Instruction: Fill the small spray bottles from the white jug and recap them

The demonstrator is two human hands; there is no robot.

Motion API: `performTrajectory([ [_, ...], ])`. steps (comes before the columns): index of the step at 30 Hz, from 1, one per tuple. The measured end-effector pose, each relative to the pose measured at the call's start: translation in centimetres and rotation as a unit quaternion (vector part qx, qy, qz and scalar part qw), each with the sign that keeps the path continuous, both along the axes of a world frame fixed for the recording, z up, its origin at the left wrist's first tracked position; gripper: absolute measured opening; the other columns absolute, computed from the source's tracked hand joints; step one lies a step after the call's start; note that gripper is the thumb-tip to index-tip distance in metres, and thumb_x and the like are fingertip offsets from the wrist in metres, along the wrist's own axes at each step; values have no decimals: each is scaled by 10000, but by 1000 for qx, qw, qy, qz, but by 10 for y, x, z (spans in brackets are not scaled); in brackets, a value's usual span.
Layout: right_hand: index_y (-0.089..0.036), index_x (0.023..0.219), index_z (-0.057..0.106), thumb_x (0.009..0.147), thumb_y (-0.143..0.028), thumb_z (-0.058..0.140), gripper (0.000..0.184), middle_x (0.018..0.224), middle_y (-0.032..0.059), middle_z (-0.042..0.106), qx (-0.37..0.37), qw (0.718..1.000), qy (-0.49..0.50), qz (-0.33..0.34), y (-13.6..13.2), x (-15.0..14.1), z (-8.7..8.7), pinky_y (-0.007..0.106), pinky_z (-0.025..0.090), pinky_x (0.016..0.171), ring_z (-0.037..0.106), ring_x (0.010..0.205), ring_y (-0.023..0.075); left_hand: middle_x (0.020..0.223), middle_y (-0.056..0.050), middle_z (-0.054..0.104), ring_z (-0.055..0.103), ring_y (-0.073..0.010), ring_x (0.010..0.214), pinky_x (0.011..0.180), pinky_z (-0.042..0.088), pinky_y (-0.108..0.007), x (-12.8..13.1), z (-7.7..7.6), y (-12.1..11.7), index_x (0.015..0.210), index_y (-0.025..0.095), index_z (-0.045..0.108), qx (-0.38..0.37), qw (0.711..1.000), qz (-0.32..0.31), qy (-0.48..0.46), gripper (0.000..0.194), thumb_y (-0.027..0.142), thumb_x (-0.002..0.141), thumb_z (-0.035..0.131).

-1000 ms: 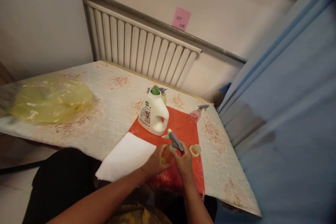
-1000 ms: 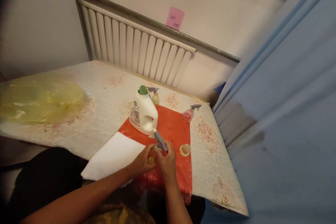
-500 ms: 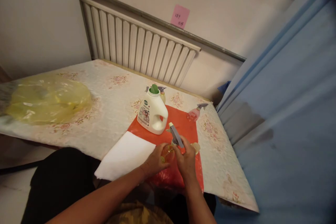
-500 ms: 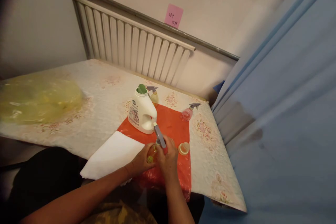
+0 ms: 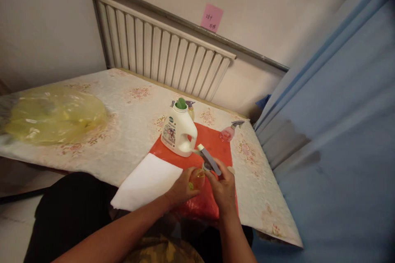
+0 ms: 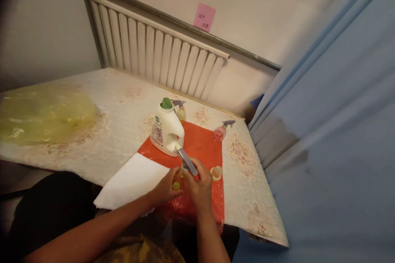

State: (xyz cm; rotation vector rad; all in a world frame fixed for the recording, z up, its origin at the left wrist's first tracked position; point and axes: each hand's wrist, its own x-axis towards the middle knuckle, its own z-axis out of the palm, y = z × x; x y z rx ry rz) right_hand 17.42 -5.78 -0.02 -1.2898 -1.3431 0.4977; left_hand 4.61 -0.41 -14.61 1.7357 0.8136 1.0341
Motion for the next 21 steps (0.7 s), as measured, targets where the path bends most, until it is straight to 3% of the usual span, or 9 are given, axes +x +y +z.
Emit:
performTrajectory([
  [7,-201,1075,702,750,-271,742,335,976,53,747,-13,997,78,-5,4,10,4,364,540,844,692,890,221,1280,-82,546,525,-305,1194,1053,405,-499,0,1,-1,1297,246,427,-5,1000,7,4,807,147,589,803],
  [12,-175,1121,644,745,-298,750,410,989,53,720,75,970,196,-120,20,31,24,324,553,779,686,830,180,1276,-80,546,529,-301,1188,1050,413,-480,-2,10,-4,1304,232,427,-18,999,11,30,797,138,592,773],
  [15,-185,1096,615,742,-278,730,384,1000,28,687,137,952,246,-117,39,48,30,294,551,751,673,771,135,1266,-86,547,533,-300,1177,1042,417,-481,-2,10,-4,1299,218,432,-25,999,12,38,796,136,585,773],
  [18,-178,995,596,702,-305,722,343,899,0,679,103,952,262,-116,64,64,22,266,544,683,661,692,117,1275,-86,546,531,-299,1179,1048,409,-480,-2,5,-3,1309,225,430,-27,999,14,37,824,143,572,789],
  [21,-177,924,581,655,-327,726,340,769,-32,667,41,957,265,-113,91,73,2,252,534,620,657,624,120,1283,-79,546,529,-299,1182,1053,405,-478,-2,-2,-2,1320,243,425,-19,999,14,39,851,138,563,798],
])
